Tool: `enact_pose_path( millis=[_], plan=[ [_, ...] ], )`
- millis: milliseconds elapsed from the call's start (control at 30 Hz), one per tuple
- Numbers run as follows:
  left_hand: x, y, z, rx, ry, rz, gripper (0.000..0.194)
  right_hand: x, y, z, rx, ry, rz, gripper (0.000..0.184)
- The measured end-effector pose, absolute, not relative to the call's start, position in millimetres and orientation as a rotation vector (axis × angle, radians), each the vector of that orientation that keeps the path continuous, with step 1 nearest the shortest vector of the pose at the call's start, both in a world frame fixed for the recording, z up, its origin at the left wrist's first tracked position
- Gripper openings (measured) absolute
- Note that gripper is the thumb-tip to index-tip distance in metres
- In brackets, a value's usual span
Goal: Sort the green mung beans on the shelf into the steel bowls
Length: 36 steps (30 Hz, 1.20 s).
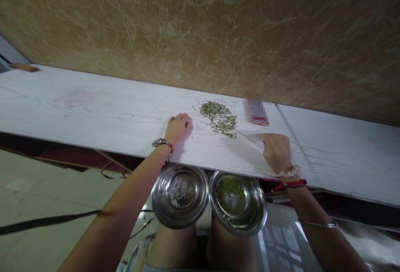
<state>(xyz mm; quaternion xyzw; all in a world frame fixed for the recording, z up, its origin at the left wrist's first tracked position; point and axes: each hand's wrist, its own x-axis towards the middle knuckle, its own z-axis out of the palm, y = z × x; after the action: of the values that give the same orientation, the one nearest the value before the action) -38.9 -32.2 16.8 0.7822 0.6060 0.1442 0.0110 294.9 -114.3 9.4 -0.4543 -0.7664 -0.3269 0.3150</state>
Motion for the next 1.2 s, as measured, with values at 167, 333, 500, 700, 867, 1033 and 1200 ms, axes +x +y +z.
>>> enact_pose_path(
  millis=[167,333,500,700,867,1033,1200],
  plan=[
    [-37.9,-33.7,19.2,2.442,1.892,0.437,0.035,294.4,-121.4,10.9,-1.161,-2.044,-0.852,0.027],
    [-38.3,-33.0,18.5,2.445,1.899,0.434,0.036,292.7,-119.6,8.9,-1.124,-2.03,-0.894,0.028],
    [-39.4,-31.4,16.7,2.454,1.893,0.45,0.036,292.1,-117.8,7.0,-1.189,-2.039,-0.849,0.03],
    [-38.6,-32.6,19.0,2.434,1.897,0.42,0.037,293.1,-120.6,6.7,-1.074,-2.039,-0.802,0.033],
    [-38.4,-32.3,18.6,2.429,1.903,0.43,0.038,290.6,-119.7,7.7,-1.066,-2.04,-0.753,0.031],
    [-38.6,-32.1,18.7,2.431,1.906,0.41,0.04,290.1,-121.1,10.1,-1.062,-2.082,-0.784,0.029],
    [-39.3,-31.7,16.5,2.459,1.9,0.446,0.037,297.9,-125.7,9.6,-1.054,-2.066,-0.757,0.031]
  ],
)
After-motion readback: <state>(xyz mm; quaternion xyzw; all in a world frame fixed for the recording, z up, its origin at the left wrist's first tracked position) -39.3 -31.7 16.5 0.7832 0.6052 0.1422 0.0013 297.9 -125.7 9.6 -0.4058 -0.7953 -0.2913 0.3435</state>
